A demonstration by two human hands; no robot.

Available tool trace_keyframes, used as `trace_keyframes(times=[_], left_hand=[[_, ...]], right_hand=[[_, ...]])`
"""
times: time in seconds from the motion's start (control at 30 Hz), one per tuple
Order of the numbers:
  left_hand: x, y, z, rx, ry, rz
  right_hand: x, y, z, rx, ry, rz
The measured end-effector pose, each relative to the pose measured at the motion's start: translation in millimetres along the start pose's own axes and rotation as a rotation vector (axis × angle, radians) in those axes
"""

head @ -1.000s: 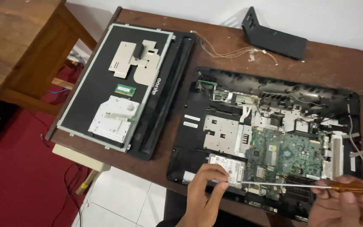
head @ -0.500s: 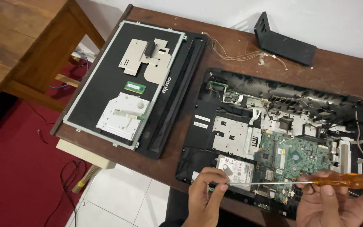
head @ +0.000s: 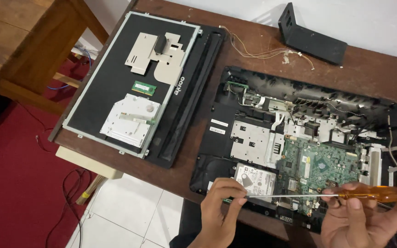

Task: The person uses a screwdriver to remove and reinsert screws on a hard drive and motherboard inside a disassembled electronic device. They also remove a small component from the motherboard and place a green circuit board into a slot on the motherboard.

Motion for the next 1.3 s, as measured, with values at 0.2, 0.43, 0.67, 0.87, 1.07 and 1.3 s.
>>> trace_keyframes(times=[0.2, 0.43, 0.67, 0.87, 1.07, 1.3], left_hand=[[-1, -2, -1, 0.015, 0.026, -0.032], [0, -4, -3, 0.048, -0.028, -0.043], [4, -7, -1, 0.119, -0.104, -0.084], [-4, -14, -11, -0.01, 0.131, -0.072], [-4, -9, -10, 0.11, 0.04, -0.104], [1, -3, -9, 0.349, -0.288, -0.101]], right_hand=[[2, 5, 3, 0.009, -0.014, -0.025], [3, 2, 1, 0.03, -0.049, -0.001], [4, 19, 7, -0.077, -0.004, -0.027], [3, 14, 3, -0.03, -0.023, 0.012], [4, 17, 5, -0.05, 0.01, -0.017], [1, 5, -1, -0.117, 0.01, -0.05]])
Point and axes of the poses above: each hand's wrist, its own x-axis towards the middle knuckle, its own y-axis out of the back of the hand, z = x × y, the point moved 3 cm from there along x, towards the middle knuckle, and after that the axes turned 6 degrees about y, right-handed, at the moved point
